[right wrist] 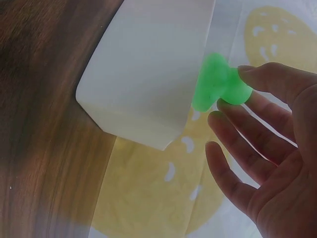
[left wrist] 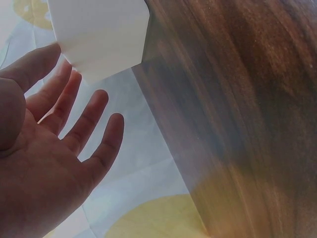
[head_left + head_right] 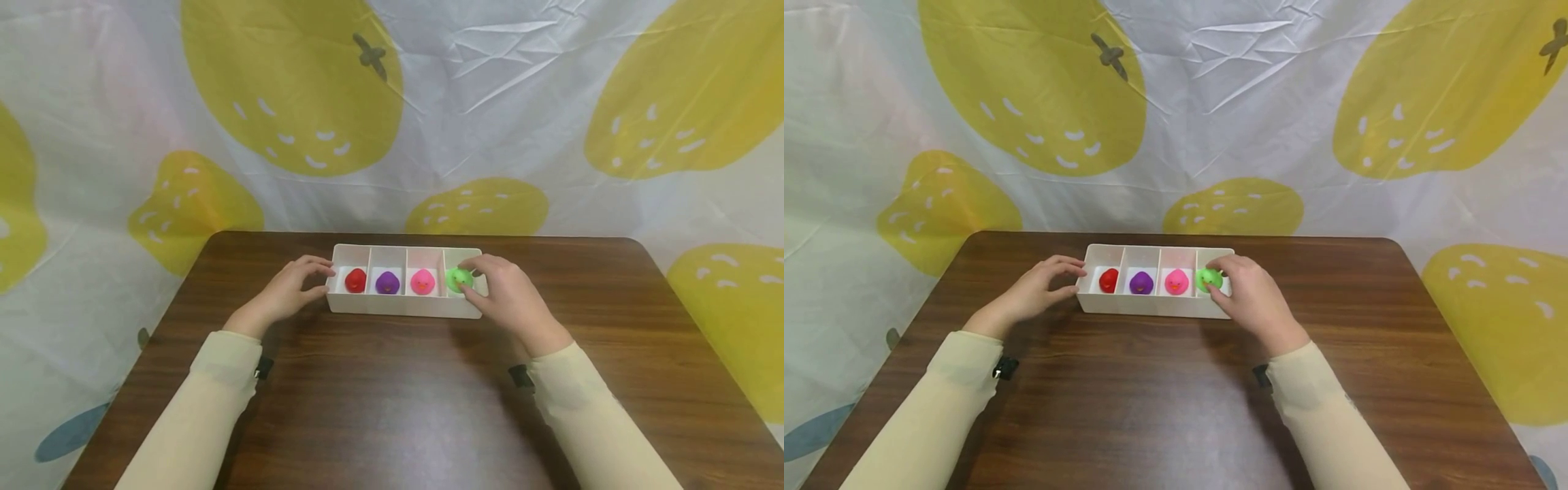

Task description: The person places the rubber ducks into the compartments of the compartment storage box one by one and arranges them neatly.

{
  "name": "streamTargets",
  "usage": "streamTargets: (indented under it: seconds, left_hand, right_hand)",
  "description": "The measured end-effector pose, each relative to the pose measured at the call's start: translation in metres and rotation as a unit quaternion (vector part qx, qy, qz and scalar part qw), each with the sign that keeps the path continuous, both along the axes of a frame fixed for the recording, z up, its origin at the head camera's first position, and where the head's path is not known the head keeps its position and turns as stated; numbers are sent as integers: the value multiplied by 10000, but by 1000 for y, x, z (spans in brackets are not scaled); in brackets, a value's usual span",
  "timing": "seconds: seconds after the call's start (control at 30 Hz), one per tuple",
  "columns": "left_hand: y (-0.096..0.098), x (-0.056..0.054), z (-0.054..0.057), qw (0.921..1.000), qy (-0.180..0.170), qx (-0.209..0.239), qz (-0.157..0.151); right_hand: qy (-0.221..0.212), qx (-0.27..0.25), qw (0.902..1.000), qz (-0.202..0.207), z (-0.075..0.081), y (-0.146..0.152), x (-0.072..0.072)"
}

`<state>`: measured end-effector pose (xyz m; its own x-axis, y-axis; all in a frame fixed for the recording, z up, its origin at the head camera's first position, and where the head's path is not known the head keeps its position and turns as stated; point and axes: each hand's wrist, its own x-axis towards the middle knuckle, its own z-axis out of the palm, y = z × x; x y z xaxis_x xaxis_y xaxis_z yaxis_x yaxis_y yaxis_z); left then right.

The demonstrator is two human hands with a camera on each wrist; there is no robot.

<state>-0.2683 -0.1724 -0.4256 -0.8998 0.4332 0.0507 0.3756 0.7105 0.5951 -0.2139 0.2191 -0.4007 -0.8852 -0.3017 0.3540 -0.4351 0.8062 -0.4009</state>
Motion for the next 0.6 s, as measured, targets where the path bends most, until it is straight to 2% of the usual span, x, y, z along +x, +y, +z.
streamTargets:
  seconds: [0.6]
  left_hand:
    - [0, 0, 1, 10000, -18, -6, -20]
  right_hand:
    - [-130, 232, 9996, -2, -3, 5, -8]
